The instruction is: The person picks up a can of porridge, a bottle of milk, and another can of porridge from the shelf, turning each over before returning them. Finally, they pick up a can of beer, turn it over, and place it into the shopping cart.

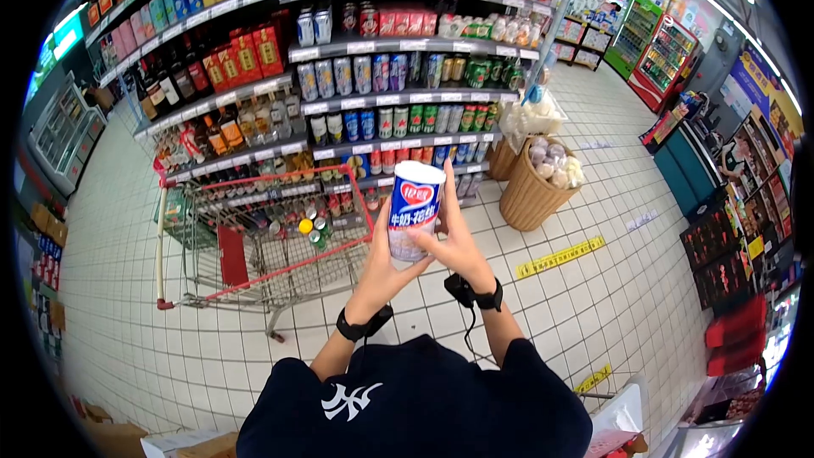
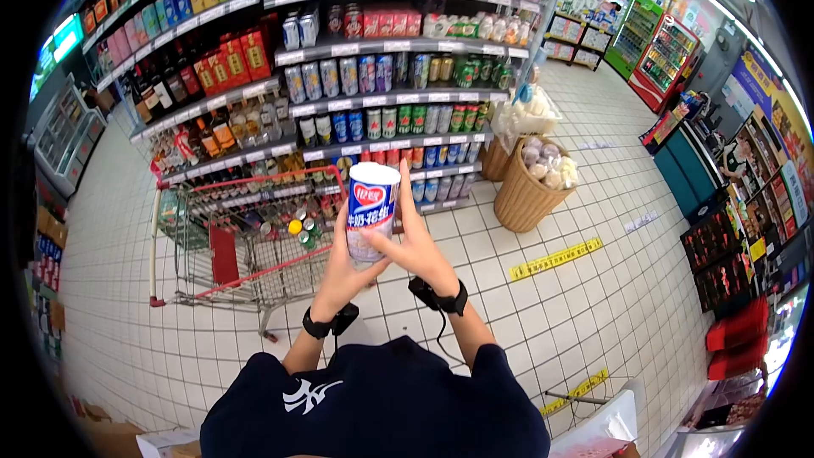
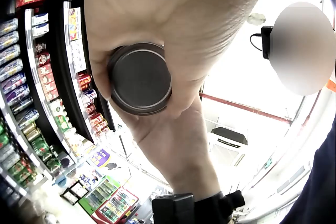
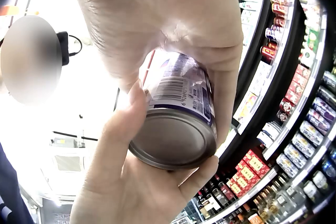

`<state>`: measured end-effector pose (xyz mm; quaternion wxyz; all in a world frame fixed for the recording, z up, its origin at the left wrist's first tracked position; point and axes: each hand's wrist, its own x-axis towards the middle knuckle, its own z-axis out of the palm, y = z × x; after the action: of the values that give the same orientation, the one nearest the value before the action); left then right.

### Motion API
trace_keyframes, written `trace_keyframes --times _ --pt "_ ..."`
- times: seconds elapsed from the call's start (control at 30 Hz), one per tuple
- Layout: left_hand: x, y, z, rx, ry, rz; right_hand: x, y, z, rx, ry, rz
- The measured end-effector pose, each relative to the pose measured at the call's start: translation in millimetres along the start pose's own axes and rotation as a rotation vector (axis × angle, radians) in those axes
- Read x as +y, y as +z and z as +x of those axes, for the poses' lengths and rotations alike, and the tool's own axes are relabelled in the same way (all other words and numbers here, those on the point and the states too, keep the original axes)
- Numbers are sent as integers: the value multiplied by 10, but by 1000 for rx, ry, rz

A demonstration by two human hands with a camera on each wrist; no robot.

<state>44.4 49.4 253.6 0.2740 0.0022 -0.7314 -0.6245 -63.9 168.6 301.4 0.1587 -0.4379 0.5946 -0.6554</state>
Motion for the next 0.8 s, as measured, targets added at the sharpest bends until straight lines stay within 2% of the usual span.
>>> trace_keyframes --times 0.07,0.13,0.27,0.4,0.8 --pt "-20 98 55 -22 -17 -35 -30 -96 -35 11 -45 -61" --pt "-76 167 123 -35 36 14 3 -194 -51 29 -34 -86" --pt "-152 270 266 -61 46 67 85 -351 -11 32 -33 -32" --pt "-274 378 480 -88 21 3 171 -523 91 46 -32 -106" --pt "-785 874 1637 -121 112 -51 484 -1452 764 74 -9 -223"
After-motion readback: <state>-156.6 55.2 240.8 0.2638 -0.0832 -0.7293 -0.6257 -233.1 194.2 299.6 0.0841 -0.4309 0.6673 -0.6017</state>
